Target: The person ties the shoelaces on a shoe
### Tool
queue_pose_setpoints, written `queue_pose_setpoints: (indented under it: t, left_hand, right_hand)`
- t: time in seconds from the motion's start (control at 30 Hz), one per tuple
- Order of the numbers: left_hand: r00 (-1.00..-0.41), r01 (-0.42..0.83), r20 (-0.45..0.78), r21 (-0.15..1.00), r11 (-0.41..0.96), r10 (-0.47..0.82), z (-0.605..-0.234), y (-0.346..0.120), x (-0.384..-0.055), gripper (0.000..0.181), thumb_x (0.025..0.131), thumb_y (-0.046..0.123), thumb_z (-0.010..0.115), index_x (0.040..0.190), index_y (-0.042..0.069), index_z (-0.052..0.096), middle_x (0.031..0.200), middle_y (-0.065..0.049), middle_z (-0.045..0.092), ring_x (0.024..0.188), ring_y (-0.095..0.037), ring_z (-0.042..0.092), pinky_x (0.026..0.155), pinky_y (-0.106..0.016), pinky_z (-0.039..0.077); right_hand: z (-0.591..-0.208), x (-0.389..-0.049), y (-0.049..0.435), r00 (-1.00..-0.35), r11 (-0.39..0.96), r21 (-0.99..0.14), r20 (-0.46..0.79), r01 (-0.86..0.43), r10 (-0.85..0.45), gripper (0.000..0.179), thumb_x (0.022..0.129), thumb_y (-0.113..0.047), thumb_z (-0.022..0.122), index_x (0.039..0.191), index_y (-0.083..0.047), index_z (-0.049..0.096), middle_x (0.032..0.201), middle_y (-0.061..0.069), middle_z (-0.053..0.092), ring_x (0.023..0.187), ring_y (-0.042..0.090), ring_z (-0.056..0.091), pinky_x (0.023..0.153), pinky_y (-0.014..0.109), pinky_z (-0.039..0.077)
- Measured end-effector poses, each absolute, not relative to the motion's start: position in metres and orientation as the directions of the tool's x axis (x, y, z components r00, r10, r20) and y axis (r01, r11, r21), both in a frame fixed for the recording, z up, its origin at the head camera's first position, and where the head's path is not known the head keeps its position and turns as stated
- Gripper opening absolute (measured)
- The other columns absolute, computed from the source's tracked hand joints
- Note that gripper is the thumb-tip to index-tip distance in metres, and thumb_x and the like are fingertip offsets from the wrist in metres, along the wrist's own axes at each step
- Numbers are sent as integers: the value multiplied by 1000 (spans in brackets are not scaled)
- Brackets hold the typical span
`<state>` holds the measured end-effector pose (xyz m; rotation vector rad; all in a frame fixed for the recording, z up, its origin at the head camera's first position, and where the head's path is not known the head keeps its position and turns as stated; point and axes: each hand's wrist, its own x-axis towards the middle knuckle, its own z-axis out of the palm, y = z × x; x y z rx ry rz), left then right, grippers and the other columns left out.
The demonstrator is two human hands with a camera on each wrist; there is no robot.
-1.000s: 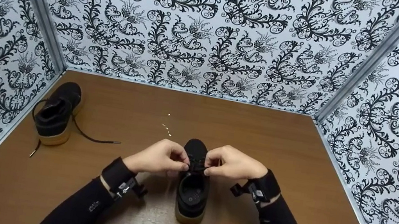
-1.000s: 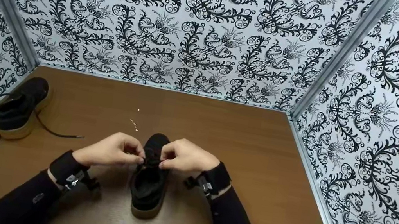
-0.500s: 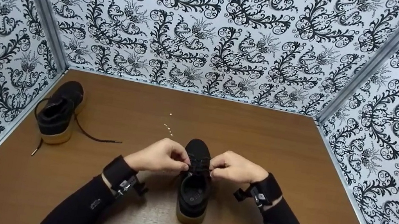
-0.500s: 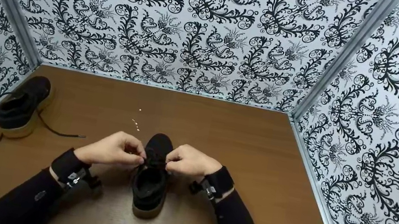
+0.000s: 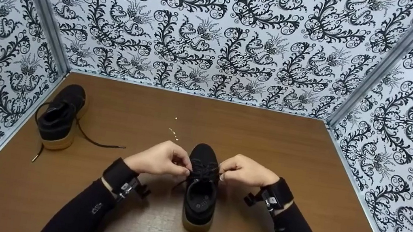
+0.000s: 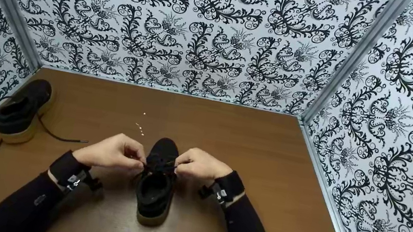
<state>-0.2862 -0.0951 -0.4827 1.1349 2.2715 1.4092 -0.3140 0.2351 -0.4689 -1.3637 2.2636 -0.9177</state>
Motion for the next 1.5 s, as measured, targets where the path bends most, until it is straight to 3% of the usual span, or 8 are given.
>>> queue_pose_setpoints:
  t: [0.13, 0.43, 0.67, 0.9, 1.03, 1.23, 1.5]
  left_hand:
    - [-673, 451, 170, 866, 216, 720, -484, -94, -287, 5, 98, 7, 80, 99, 8, 85, 83, 1, 78, 68, -13, 71, 63, -22, 57]
    - [-724, 355, 141, 915, 190, 675, -486, -87, -282, 5, 104, 10, 78, 106, 5, 80, 94, 0, 77, 73, -16, 70, 65, -27, 60]
    - [-717, 284, 128, 951, 120, 685, -484, -84, -279, 10, 110, 18, 74, 114, 8, 77, 93, -10, 75, 64, -19, 69, 57, -32, 61]
    - [-708, 250, 138, 966, 63, 693, -489, -81, -280, 18, 103, 11, 82, 119, 5, 77, 91, -16, 75, 64, -20, 71, 60, -50, 65]
    - [-717, 238, 118, 968, 82, 687, -491, -79, -279, 18, 101, 11, 84, 116, 3, 80, 91, -11, 77, 64, -17, 70, 61, -45, 65]
    - [-723, 215, 96, 972, 91, 684, -494, -77, -277, 12, 102, 12, 82, 109, 2, 79, 93, -12, 76, 63, -16, 65, 58, -33, 60]
    - [-687, 239, 108, 967, 83, 718, -491, -83, -278, 7, 101, 6, 79, 105, 1, 77, 85, -5, 70, 61, -18, 66, 59, -40, 61]
  right_hand:
    - [-469, -312, 234, -493, 339, -686, 33, -644, -869, 20, 96, -5, 62, 85, -2, 78, 81, -5, 69, 75, 5, 59, 69, 22, 46]
    - [-467, -306, 228, -533, 373, -687, 24, -624, -846, 15, 92, -7, 66, 80, -12, 72, 79, -14, 62, 71, 6, 54, 64, 22, 42]
    - [-462, -304, 228, -530, 372, -667, 41, -645, -847, 16, 103, -23, 76, 87, -18, 77, 80, -14, 63, 72, 5, 56, 66, 23, 45]
    - [-459, -301, 229, -544, 384, -684, 23, -621, -839, 30, 108, -33, 76, 95, -7, 83, 80, -14, 65, 69, 4, 54, 64, 22, 43]
    - [-458, -300, 228, -550, 392, -687, 13, -612, -835, 31, 107, -34, 77, 94, -6, 83, 78, -14, 63, 68, 4, 53, 63, 22, 41]
    - [-458, -301, 229, -558, 414, -676, -5, -610, -830, 29, 106, -35, 78, 92, -11, 84, 76, -16, 62, 67, 3, 52, 61, 22, 41]
    - [-456, -302, 231, -526, 411, -656, -25, -633, -850, 26, 106, -31, 77, 91, -10, 82, 80, -17, 64, 73, 4, 56, 67, 23, 44]
